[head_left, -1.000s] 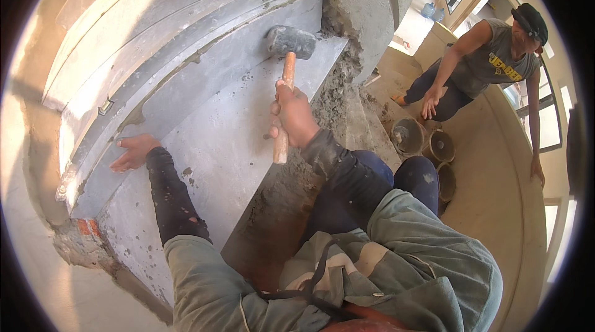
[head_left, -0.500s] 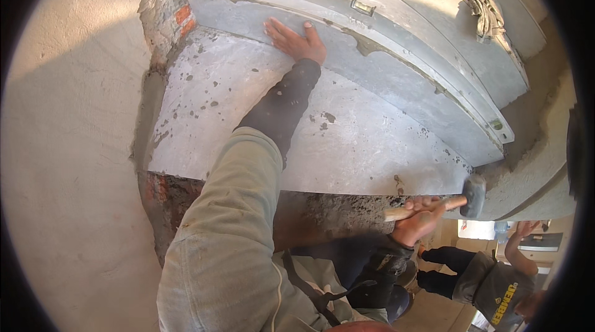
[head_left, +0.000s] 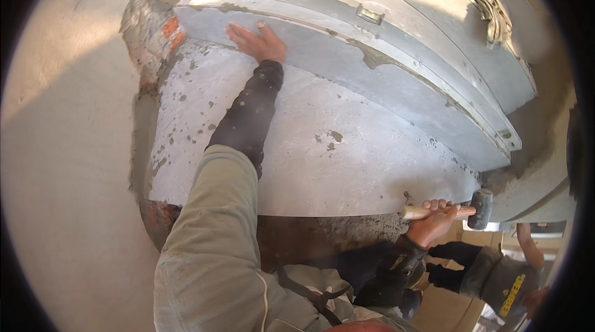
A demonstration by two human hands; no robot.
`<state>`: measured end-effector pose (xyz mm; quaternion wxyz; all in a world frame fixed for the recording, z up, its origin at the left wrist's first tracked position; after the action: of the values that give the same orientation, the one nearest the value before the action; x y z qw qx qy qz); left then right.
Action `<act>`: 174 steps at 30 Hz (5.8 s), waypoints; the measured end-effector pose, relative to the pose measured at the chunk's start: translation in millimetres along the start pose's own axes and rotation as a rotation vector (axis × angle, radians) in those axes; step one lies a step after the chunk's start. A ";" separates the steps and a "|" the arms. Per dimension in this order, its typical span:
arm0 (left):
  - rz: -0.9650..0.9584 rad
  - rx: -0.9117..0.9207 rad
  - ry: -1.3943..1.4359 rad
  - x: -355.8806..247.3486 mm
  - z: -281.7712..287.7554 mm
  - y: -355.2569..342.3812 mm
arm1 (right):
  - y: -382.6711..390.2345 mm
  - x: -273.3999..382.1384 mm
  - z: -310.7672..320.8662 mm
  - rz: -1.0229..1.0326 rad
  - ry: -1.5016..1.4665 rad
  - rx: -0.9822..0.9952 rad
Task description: The person installs a stone stair tread by applying mortar to a concrete step, positioning the stone tread, checking its level with a tool, tapping it with a mallet, and wiping the surface with a cloth.
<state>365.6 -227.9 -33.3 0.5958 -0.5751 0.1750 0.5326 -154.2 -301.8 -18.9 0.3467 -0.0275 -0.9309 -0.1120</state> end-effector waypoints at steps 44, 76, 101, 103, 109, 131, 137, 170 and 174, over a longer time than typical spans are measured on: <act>0.394 -0.021 0.104 -128.1 -1.6 91.0 | 28.7 -11.2 -38.1 0.030 0.249 0.192; -0.176 0.498 -0.064 -66.0 13.0 131.4 | -41.3 43.6 -111.3 1.168 1.208 2.206; -0.191 0.365 0.154 -68.9 15.2 135.1 | -120.4 21.1 -134.0 1.225 1.547 1.852; -0.167 0.379 0.158 -65.8 14.7 135.1 | -90.8 15.0 -125.5 1.106 1.631 1.832; -0.180 0.368 0.140 -61.4 17.5 124.4 | -58.2 11.0 -144.3 1.193 1.041 2.320; -0.186 0.374 0.079 -69.0 15.9 127.6 | -123.5 29.8 -134.2 1.261 1.653 1.819; -0.221 0.305 0.005 -51.6 14.1 118.3 | -34.6 25.8 -122.0 1.124 1.200 2.224; -0.063 0.450 -0.233 -111.2 -7.5 217.0 | -74.8 141.7 -36.6 1.320 1.203 1.947; -0.053 0.495 -0.186 -116.3 -13.9 227.2 | -166.2 145.9 -43.3 1.331 1.466 1.724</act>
<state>138.0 -342.4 -55.0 0.7455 -0.3648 0.2292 0.5086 -258.6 -477.3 76.5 0.6635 -0.1826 -0.1081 0.7174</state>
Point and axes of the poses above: each hand's wrist, its own y-axis away from the middle knuckle, its own z-axis out of the back of the hand, x = y × z, the point moved 1 cm from there along -y, towards the middle knuckle, and after that the axes turned 11 degrees about -y, right-handed, at the moved point
